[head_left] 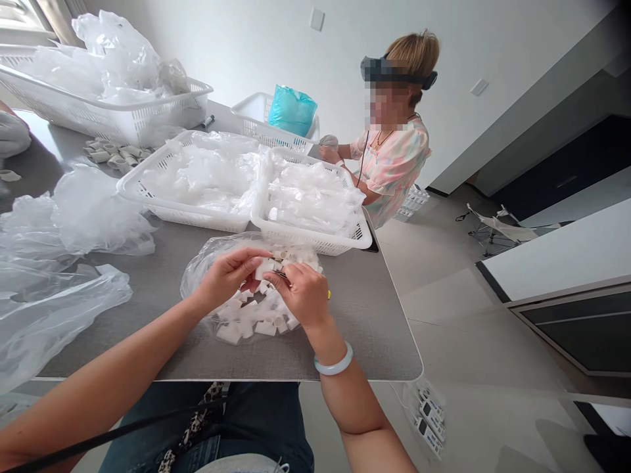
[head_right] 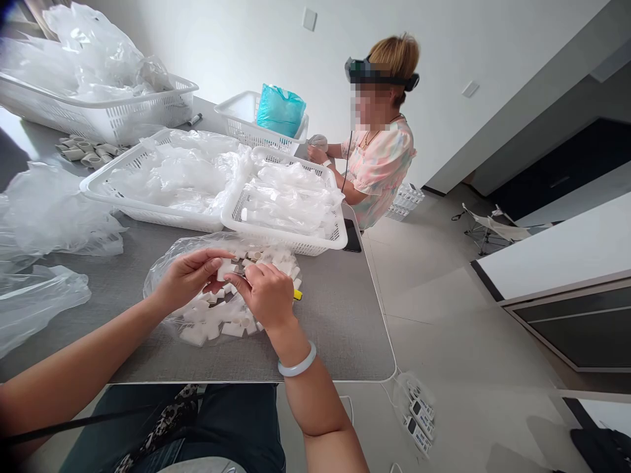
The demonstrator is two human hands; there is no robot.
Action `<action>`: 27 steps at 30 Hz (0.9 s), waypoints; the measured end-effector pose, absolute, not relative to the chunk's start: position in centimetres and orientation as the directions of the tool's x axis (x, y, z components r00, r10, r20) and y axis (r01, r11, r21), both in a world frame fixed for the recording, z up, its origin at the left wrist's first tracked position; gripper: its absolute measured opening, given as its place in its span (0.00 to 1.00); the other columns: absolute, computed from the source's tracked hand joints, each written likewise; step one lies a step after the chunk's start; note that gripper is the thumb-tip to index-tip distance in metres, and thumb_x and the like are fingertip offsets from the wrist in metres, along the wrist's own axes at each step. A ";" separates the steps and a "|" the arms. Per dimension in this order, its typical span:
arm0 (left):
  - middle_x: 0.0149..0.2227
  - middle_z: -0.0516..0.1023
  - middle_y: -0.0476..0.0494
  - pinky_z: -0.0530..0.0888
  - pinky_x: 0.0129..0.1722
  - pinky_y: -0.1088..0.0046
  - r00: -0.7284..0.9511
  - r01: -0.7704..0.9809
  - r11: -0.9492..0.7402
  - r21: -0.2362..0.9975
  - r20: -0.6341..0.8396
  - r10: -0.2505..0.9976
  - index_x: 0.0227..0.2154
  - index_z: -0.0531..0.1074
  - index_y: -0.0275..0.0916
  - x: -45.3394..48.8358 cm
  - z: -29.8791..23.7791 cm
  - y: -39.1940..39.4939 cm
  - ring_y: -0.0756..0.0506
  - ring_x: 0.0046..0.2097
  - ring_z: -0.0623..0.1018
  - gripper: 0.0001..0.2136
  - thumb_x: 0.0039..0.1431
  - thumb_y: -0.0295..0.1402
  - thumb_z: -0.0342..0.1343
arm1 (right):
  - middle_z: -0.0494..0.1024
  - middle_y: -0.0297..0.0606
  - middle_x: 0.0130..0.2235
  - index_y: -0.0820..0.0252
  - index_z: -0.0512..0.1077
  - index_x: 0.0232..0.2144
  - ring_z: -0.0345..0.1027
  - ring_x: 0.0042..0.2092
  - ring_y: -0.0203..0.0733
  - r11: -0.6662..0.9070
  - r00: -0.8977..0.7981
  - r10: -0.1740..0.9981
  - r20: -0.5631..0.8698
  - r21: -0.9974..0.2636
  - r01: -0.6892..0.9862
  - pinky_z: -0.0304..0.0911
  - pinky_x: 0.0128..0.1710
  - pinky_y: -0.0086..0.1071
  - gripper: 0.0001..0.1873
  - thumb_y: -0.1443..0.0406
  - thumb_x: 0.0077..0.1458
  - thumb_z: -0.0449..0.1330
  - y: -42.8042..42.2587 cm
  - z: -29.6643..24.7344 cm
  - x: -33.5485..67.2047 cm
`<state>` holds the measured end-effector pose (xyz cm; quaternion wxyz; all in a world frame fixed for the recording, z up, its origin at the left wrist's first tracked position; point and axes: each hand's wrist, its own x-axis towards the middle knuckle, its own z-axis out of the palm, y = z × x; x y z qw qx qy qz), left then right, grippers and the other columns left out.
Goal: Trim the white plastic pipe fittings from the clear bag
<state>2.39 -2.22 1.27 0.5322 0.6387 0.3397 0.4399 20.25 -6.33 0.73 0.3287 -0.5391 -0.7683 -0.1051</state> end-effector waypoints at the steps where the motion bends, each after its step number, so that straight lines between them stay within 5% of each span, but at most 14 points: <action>1: 0.14 0.65 0.55 0.66 0.16 0.76 0.380 -0.036 -0.194 0.980 0.193 0.904 0.39 0.80 0.41 2.4 1.3 -2.2 0.50 0.16 0.69 0.12 0.60 0.41 0.58 | 0.63 0.32 0.18 0.58 0.63 0.19 0.57 0.23 0.32 0.392 -0.189 0.760 0.622 -0.207 0.897 0.45 0.23 0.28 0.36 0.42 0.66 0.38 -6.3 0.7 20.2; 5: 0.14 0.63 0.54 0.64 0.15 0.77 0.418 -0.063 -0.117 0.991 0.133 0.899 0.41 0.80 0.40 2.3 1.3 -2.2 0.50 0.16 0.68 0.15 0.61 0.44 0.58 | 0.66 0.33 0.20 0.58 0.66 0.22 0.60 0.24 0.33 0.395 -0.175 0.782 0.598 -0.258 0.882 0.46 0.22 0.27 0.38 0.40 0.65 0.34 -6.2 0.8 20.1; 12: 0.22 0.72 0.51 0.70 0.21 0.77 0.628 -0.133 -0.020 0.991 0.100 0.771 0.57 0.72 0.37 1.8 2.0 -2.0 0.50 0.23 0.72 0.28 0.54 0.41 0.67 | 0.65 0.33 0.19 0.58 0.65 0.20 0.59 0.23 0.32 0.385 -0.152 0.772 0.617 -0.264 0.884 0.47 0.22 0.27 0.37 0.41 0.66 0.35 -6.3 0.9 20.2; 18: 0.21 0.72 0.51 0.72 0.23 0.76 0.611 -0.089 -0.054 0.995 0.098 0.786 0.56 0.73 0.34 1.7 1.9 -1.9 0.50 0.23 0.72 0.27 0.57 0.42 0.65 | 0.66 0.33 0.18 0.58 0.66 0.20 0.60 0.23 0.33 0.404 -0.173 0.750 0.639 -0.234 0.884 0.47 0.23 0.28 0.35 0.46 0.69 0.39 -6.4 0.7 20.2; 24: 0.36 0.81 0.40 0.77 0.29 0.72 0.558 -0.053 -0.120 0.991 0.129 0.819 0.49 0.79 0.38 2.0 1.9 -1.8 0.44 0.33 0.78 0.24 0.52 0.46 0.67 | 0.69 0.34 0.22 0.59 0.68 0.24 0.62 0.25 0.34 0.388 -0.166 0.780 0.603 -0.257 0.885 0.49 0.24 0.27 0.35 0.44 0.68 0.37 -6.4 0.6 20.3; 27: 0.30 0.81 0.43 0.77 0.30 0.72 0.560 -0.068 -0.080 0.995 0.104 0.822 0.51 0.79 0.38 2.2 1.6 -1.9 0.44 0.30 0.78 0.24 0.55 0.46 0.65 | 0.68 0.34 0.20 0.58 0.68 0.22 0.62 0.25 0.34 0.418 -0.199 0.767 0.610 -0.241 0.876 0.49 0.24 0.27 0.34 0.47 0.69 0.37 -6.4 0.6 20.3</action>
